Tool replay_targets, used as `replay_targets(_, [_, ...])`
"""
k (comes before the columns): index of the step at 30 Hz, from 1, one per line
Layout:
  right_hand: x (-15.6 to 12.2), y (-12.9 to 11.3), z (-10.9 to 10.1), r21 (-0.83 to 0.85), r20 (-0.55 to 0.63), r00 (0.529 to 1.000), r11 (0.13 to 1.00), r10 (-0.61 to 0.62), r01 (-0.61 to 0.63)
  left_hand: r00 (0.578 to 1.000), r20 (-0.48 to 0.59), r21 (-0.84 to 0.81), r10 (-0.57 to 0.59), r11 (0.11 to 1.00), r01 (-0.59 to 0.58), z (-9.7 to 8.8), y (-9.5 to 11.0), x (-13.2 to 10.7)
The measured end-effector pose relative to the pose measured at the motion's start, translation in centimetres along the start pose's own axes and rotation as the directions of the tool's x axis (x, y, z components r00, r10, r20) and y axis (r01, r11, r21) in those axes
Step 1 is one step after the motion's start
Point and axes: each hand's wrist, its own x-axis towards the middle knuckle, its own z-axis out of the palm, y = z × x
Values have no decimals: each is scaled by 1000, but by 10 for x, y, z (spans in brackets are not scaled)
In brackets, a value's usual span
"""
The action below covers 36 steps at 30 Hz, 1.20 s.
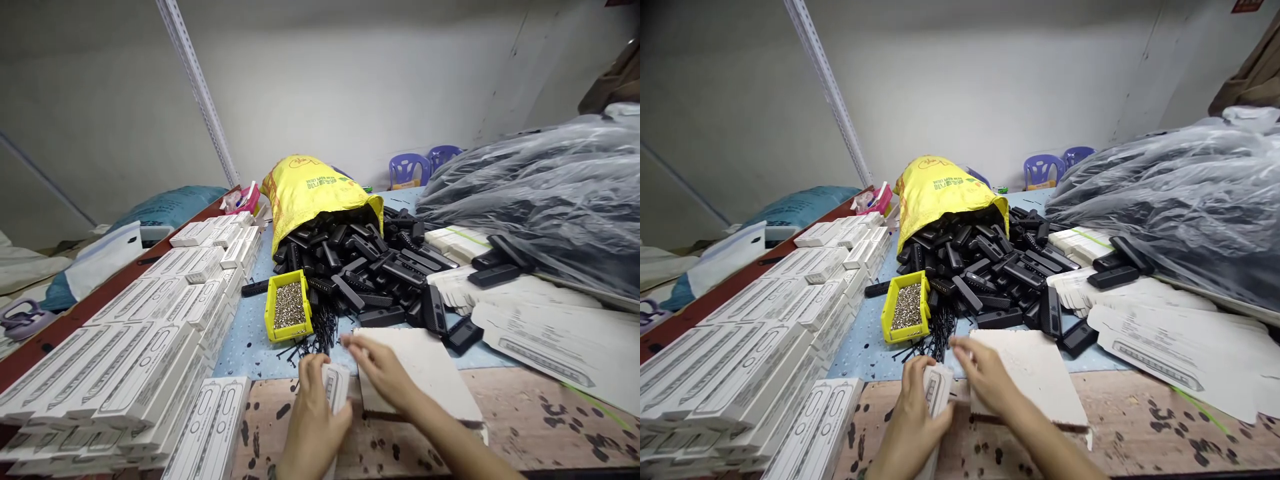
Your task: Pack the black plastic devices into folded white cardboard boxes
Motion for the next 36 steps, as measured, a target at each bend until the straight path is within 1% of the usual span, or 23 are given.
replay_targets(2, [34,24,-4,-139,-142,989,988,46,-66,994,75,110,-85,991,76,-9,-10,15])
replay_targets(3, [50,35,-5,-181,-189,980,978,66,-101,990,80,180,-120,978,104,-13,-16,21])
replay_targets(5, [77,52,-4,-223,-217,972,964,94,-142,987,35,334,-154,933,134,-20,-23,29])
replay_targets(7, [94,61,-4,-241,-216,971,958,104,-156,992,-30,428,-121,896,122,-21,-23,33])
replay_targets(8, [97,62,-7,-239,-219,970,958,107,-159,996,-33,426,-88,900,94,-20,-21,35])
replay_targets(10, [95,61,-20,-224,-251,961,959,112,-171,999,39,343,-28,939,13,-12,-13,42])
replay_targets(12, [83,53,-45,-202,-306,944,961,120,-188,989,147,237,5,971,-40,4,-5,58])
replay_targets(14, [65,42,-75,-195,-330,936,962,121,-193,982,190,204,20,977,-60,24,-2,80])
replay_targets(15, [56,35,-89,-210,-300,947,960,117,-185,980,199,201,22,978,-63,34,-2,91])
replay_targets(16, [46,29,-101,-248,-235,966,954,111,-170,978,210,202,21,977,-64,43,-3,102])
replay_targets(18, [31,18,-113,-330,-50,991,935,120,-130,973,231,208,21,976,-70,58,-7,118])
replay_targets(19, [25,15,-113,-359,34,990,926,136,-115,971,240,209,24,975,-75,64,-9,123])
replay_targets(20, [21,14,-110,-370,91,984,923,152,-109,969,246,207,28,975,-81,67,-10,126])
replay_targets(21, [19,14,-105,-364,114,980,925,164,-112,968,248,202,32,976,-84,70,-11,127])
replay_targets(22, [18,17,-98,-343,107,980,931,166,-120,968,248,194,35,977,-85,71,-12,127])
replay_targets(24, [18,25,-85,-268,18,988,953,153,-143,970,241,170,29,983,-71,72,-13,126])
replay_targets(26, [16,36,-75,-132,-104,980,974,170,-183,975,222,133,6,990,-36,71,-12,124])
replay_targets(28, [12,47,-70,113,-171,955,967,243,-226,982,188,73,-27,997,14,68,-9,122])
replay_targets(29, [10,50,-69,271,-185,940,934,288,-233,985,167,30,-43,999,38,65,-7,121])
replay_targets(30, [7,53,-67,432,-197,922,874,332,-222,988,145,-23,-55,998,59,61,-5,119])
replay_targets(32, [4,52,-64,702,-242,881,700,406,-130,991,111,-160,-79,982,97,51,1,112])
replay_targets(34, [4,46,-60,857,-281,833,516,476,-6,987,109,-324,-119,934,149,40,7,101])
replay_targets(36, [7,35,-56,927,-279,798,367,534,78,972,148,-487,-180,843,230,32,14,88])
